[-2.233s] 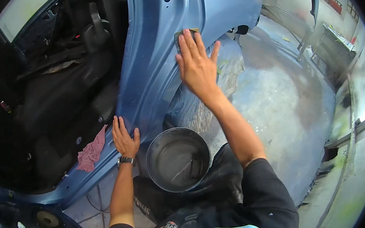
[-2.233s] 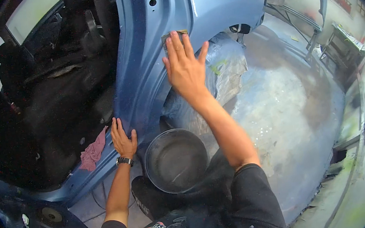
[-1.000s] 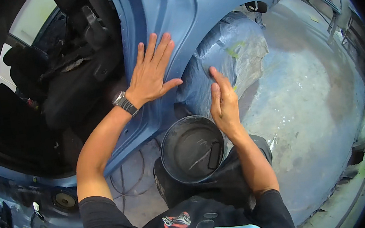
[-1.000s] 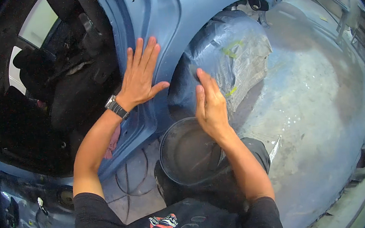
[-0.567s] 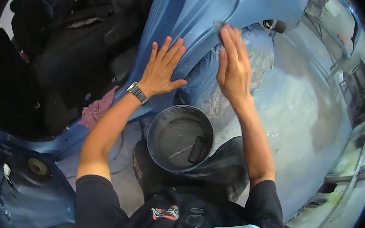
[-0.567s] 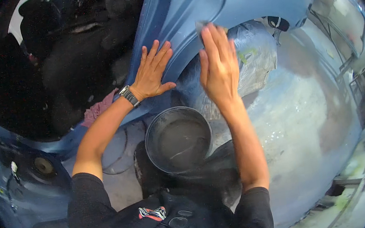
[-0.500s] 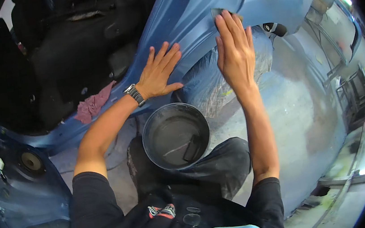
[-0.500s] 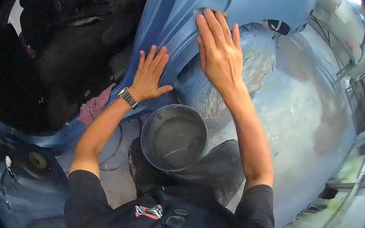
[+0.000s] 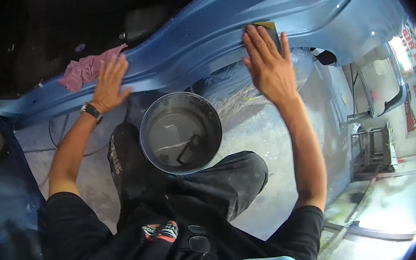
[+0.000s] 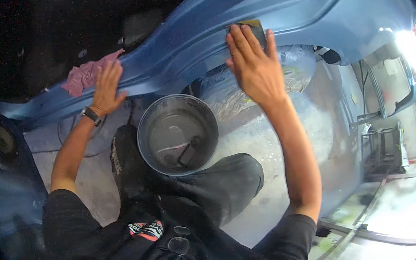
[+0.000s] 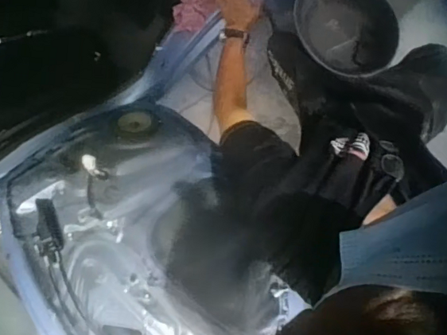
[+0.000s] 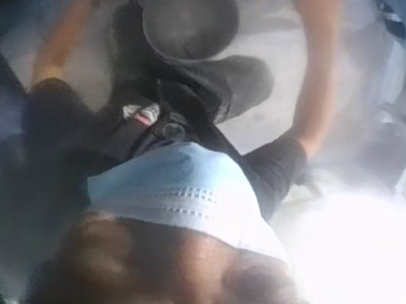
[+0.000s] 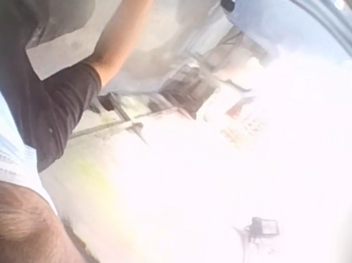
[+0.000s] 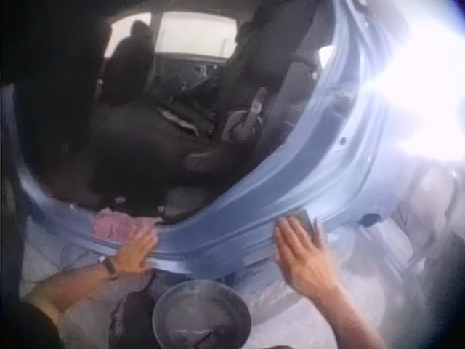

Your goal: The person sands the inner frame of a car door by hand using a piece of sandpaper dipped in a bucket of water.

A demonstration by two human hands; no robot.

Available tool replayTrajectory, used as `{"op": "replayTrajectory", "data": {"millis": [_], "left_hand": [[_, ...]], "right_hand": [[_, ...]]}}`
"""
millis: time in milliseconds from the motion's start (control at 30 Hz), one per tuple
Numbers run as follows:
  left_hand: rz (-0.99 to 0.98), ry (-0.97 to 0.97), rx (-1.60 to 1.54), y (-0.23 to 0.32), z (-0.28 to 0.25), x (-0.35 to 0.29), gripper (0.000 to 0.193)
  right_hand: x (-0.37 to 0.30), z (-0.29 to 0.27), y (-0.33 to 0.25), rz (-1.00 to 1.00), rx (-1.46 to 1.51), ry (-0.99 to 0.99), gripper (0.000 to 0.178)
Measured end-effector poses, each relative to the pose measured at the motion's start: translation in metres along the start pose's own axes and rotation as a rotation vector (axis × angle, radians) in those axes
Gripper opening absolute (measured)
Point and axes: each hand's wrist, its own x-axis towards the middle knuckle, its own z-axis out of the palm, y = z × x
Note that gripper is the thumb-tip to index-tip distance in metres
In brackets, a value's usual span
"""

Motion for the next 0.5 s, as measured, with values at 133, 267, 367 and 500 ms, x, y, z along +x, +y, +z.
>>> {"op": "replayTrajectory", "data": {"millis": [133, 267, 367, 500], "left_hand": [[-0.099, 0.042, 0.056, -0.01, -0.005, -0.003, 0.079], [0.038, -0.031, 0.015, -0.007, 0.002, -0.014, 0.081], [0.205, -0.139, -0.245, 0.047, 0.034, 0.023, 0.089], [0.061, 0.18, -0.573, 0.154, 0.066, 0.102, 0.101]], "right_hand": [[0.022, 0.031, -0.069, -0.211, 0.097, -0.167, 0.049], [0.033, 0.015, -0.033, -0.269, 0.186, -0.241, 0.053], [0.021, 0.012, -0.01, -0.218, 0.153, -0.232, 0.054], [0.025, 0.015, -0.019, -0.198, 0.178, -0.23, 0.054]]}}
